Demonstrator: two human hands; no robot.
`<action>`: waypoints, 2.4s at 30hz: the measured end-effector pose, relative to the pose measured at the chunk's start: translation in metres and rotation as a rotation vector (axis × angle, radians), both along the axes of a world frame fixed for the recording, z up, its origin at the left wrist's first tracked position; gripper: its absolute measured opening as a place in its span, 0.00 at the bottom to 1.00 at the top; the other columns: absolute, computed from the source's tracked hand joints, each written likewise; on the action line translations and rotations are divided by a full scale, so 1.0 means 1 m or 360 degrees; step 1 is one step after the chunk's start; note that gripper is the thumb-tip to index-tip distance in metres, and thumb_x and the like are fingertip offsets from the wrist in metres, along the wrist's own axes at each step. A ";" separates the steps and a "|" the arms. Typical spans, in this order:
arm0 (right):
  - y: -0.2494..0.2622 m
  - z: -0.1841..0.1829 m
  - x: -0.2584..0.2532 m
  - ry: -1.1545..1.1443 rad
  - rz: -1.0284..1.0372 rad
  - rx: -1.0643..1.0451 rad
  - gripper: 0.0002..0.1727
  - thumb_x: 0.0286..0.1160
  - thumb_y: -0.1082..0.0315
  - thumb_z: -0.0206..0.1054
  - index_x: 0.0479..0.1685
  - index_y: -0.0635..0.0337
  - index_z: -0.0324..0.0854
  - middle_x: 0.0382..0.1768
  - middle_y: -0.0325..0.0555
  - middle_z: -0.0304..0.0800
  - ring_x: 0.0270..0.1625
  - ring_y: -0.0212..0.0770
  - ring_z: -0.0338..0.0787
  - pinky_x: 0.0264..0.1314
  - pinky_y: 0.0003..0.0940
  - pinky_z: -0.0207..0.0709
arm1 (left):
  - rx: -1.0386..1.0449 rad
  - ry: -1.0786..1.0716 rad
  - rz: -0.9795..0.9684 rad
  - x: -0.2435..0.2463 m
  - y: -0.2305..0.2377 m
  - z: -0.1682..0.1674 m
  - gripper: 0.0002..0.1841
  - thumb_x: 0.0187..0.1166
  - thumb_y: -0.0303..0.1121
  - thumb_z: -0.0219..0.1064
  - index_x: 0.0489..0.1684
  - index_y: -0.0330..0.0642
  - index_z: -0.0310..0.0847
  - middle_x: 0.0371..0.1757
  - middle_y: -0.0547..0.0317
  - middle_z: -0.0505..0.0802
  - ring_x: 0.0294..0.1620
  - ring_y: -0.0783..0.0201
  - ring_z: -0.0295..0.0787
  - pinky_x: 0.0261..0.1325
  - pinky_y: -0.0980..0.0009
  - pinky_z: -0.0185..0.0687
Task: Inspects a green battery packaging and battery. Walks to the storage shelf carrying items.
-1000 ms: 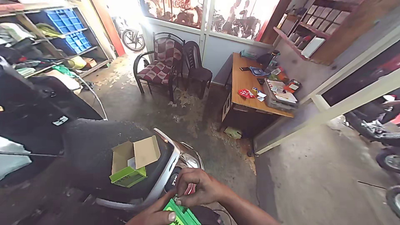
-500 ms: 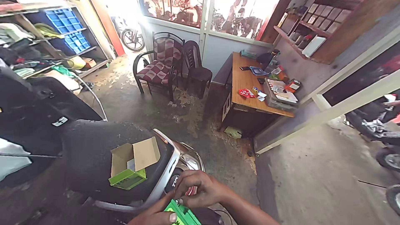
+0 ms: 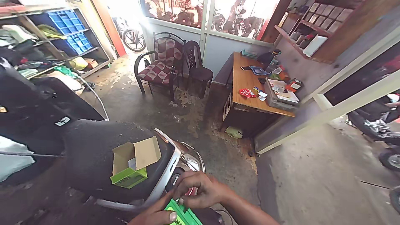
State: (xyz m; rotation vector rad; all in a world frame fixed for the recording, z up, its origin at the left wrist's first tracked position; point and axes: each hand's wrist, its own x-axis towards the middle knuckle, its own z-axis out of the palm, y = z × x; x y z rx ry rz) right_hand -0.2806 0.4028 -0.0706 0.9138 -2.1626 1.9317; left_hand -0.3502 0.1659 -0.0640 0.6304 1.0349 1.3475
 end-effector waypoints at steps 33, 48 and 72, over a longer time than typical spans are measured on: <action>-0.001 0.016 -0.006 0.0117 -0.0028 0.0215 0.09 0.73 0.69 0.73 0.39 0.68 0.88 0.47 0.55 0.91 0.56 0.46 0.89 0.62 0.42 0.83 | 0.0012 -0.0015 0.0032 0.004 -0.005 -0.003 0.37 0.78 0.51 0.70 0.85 0.51 0.60 0.63 0.58 0.91 0.60 0.63 0.91 0.66 0.59 0.88; 0.000 0.014 -0.007 0.0159 -0.0045 0.0245 0.09 0.72 0.67 0.77 0.34 0.65 0.88 0.45 0.53 0.92 0.57 0.47 0.89 0.65 0.43 0.82 | 0.0104 0.0004 -0.0006 0.001 -0.006 -0.016 0.38 0.80 0.51 0.69 0.87 0.49 0.57 0.67 0.54 0.89 0.63 0.60 0.90 0.69 0.56 0.85; -0.002 0.009 -0.003 0.0221 -0.0044 0.0207 0.06 0.71 0.70 0.74 0.38 0.65 0.91 0.48 0.52 0.94 0.58 0.46 0.89 0.68 0.43 0.81 | 0.0029 0.0028 0.0037 0.007 -0.008 -0.004 0.38 0.79 0.50 0.69 0.87 0.48 0.57 0.66 0.56 0.90 0.63 0.62 0.90 0.70 0.59 0.85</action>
